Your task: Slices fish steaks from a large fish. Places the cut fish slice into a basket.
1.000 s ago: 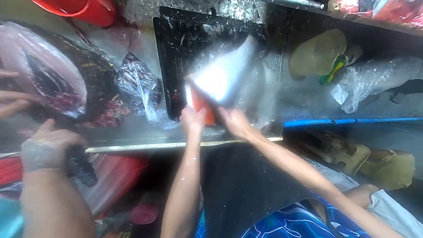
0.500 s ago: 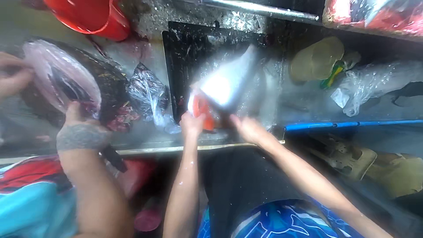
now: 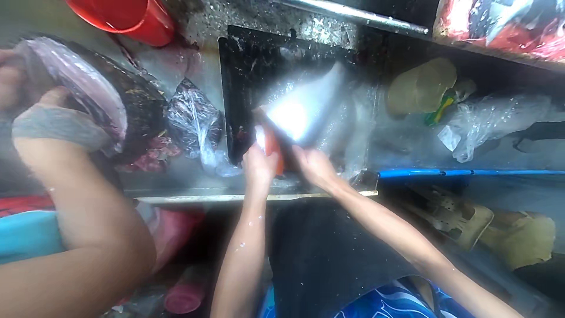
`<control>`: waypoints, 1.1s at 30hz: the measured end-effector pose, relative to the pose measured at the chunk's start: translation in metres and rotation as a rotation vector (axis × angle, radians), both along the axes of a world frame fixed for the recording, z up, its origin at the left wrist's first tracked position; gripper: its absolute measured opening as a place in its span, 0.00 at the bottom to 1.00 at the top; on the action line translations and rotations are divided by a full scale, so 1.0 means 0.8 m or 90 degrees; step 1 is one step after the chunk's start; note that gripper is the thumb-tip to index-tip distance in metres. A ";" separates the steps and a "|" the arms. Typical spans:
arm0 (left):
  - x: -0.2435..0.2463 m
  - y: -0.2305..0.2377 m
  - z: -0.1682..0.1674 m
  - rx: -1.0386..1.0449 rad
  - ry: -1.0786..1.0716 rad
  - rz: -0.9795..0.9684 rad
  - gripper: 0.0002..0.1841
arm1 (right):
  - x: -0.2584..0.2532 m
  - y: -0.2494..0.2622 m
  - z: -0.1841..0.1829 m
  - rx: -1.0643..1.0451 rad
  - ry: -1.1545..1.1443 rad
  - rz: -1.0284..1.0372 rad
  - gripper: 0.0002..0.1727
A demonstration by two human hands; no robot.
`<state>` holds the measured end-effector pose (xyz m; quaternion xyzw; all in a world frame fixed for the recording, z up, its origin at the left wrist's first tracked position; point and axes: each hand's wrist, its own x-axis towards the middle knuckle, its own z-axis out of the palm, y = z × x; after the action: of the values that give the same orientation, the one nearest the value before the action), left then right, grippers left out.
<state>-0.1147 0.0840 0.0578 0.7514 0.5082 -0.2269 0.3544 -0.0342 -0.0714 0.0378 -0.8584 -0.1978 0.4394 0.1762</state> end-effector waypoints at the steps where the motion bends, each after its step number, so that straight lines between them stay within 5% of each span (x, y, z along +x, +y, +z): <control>1: 0.003 0.000 0.002 0.005 0.004 -0.011 0.19 | 0.001 0.003 0.002 -0.012 0.005 0.003 0.47; 16: -0.037 0.052 0.019 0.014 0.008 -0.118 0.21 | 0.037 -0.031 0.096 -0.218 0.226 0.014 0.53; 25: -0.043 0.051 0.008 -0.003 0.020 -0.112 0.21 | -0.022 -0.006 0.045 0.145 -0.068 0.001 0.39; 30: -0.047 0.049 0.002 -0.004 0.006 -0.108 0.21 | -0.018 0.021 0.050 0.507 -0.197 -0.039 0.36; 31: -0.047 0.049 0.003 -0.007 0.004 -0.106 0.21 | -0.021 0.024 0.042 0.454 -0.207 -0.039 0.34; 33: -0.046 0.048 0.006 -0.012 -0.002 -0.098 0.21 | -0.022 0.039 0.028 0.127 -0.136 -0.015 0.38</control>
<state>-0.1516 0.1221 0.0623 0.7855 0.4460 -0.2568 0.3437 -0.0518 -0.0402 0.0603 -0.8807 -0.2481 0.3213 0.2440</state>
